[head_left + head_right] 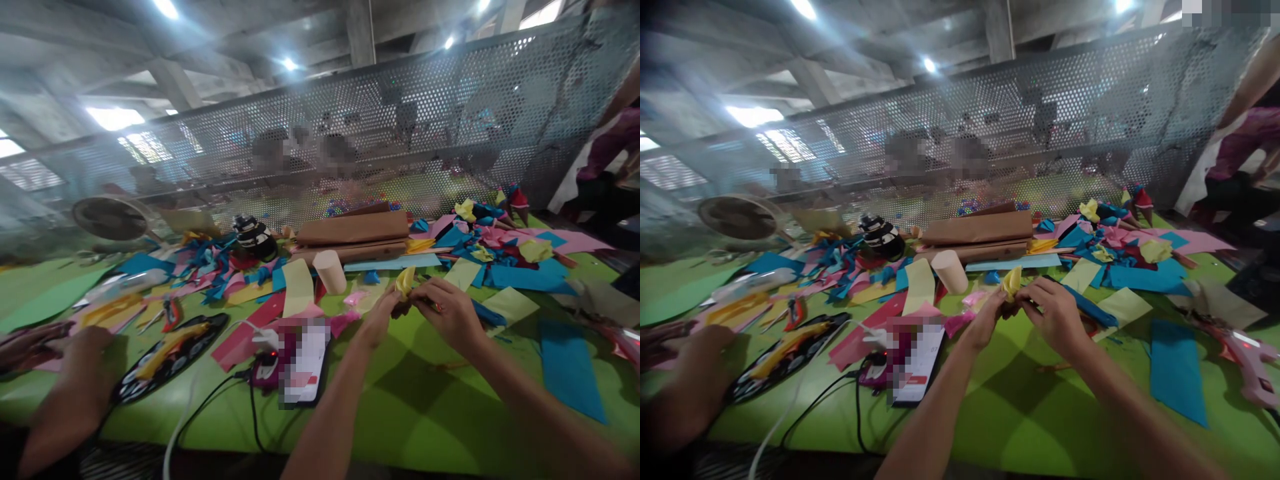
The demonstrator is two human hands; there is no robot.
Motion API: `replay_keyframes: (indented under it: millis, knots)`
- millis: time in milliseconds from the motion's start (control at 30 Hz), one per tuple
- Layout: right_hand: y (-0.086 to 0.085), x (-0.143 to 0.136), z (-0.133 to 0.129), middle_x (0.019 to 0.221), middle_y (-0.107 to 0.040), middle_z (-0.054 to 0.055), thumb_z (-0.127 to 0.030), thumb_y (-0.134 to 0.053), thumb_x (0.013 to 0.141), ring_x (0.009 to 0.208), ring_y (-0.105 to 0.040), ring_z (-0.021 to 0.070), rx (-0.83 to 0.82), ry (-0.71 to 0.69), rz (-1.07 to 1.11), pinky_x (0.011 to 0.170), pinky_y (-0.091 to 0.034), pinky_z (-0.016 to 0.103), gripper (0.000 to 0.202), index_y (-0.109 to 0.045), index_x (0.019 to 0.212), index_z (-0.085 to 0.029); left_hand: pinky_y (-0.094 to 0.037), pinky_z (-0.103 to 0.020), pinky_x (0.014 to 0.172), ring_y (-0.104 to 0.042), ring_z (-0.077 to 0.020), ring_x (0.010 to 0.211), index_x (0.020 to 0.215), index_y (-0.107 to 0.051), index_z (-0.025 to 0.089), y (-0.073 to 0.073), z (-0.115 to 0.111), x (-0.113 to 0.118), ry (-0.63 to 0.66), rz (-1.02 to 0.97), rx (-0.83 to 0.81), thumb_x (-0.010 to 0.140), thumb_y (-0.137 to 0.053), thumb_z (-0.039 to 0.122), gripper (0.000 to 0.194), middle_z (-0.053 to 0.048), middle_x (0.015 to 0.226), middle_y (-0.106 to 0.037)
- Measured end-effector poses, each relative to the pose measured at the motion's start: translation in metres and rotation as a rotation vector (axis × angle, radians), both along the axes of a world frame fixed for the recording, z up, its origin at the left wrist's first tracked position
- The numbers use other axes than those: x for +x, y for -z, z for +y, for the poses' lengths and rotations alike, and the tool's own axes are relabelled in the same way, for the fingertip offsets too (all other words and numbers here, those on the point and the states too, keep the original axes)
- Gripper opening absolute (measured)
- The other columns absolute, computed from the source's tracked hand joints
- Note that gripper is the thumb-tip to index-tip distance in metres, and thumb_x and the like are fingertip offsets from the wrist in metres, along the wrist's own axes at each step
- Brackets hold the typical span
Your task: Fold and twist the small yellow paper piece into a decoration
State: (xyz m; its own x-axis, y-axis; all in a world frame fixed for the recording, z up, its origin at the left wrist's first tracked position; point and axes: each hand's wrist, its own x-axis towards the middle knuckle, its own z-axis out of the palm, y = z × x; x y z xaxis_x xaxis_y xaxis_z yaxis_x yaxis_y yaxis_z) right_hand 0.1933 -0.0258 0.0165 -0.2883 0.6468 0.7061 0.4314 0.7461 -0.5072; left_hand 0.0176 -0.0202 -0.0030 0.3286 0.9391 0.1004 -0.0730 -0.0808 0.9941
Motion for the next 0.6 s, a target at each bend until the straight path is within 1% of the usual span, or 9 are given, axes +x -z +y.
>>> replay_keyframes:
  millis: [133,300,400,600]
  knots:
    - [0.0003,0.0008,0.0005,0.086,-0.07,0.006,-0.017,-0.06,0.095,0.081,-0.066,0.0217,-0.004,-0.018,-0.001,0.072,-0.053,0.033,0.014,-0.07,0.09,-0.024,-0.028,-0.03,0.061,-0.036,-0.0135,0.064,0.094,-0.049,0.02,0.0018,0.0017,-0.0001,-0.005,0.001,-0.016,0.095,-0.041,0.043,0.024,0.002,0.073,-0.042]
    - [0.0028,0.0036,0.0041,0.087,-0.07,0.005,-0.016,-0.062,0.095,0.081,-0.067,0.0194,0.033,-0.054,0.006,0.073,-0.052,0.03,0.012,-0.071,0.092,-0.024,-0.029,-0.028,0.062,-0.038,-0.0133,0.063,0.093,-0.048,0.02,0.0043,0.0031,0.0008,0.005,-0.045,-0.085,0.091,-0.046,0.047,0.027,0.003,0.071,-0.045]
    - [0.004,0.0049,0.0064,0.088,-0.07,0.005,-0.015,-0.062,0.095,0.081,-0.066,0.0188,0.04,-0.078,-0.007,0.073,-0.052,0.029,0.013,-0.071,0.093,-0.023,-0.028,-0.028,0.062,-0.038,-0.0134,0.063,0.092,-0.05,0.02,0.0036,0.0025,0.0014,-0.007,-0.068,-0.09,0.09,-0.048,0.047,0.027,0.002,0.071,-0.046]
    - [0.0035,0.0047,0.006,0.087,-0.07,0.005,-0.013,-0.06,0.095,0.079,-0.066,0.0197,0.067,-0.035,-0.079,0.07,-0.051,0.03,0.014,-0.071,0.092,-0.022,-0.025,-0.028,0.061,-0.035,-0.0127,0.063,0.098,-0.051,0.02,0.0025,0.0019,0.0008,0.01,-0.08,-0.093,0.089,-0.049,0.047,0.029,0.003,0.072,-0.043]
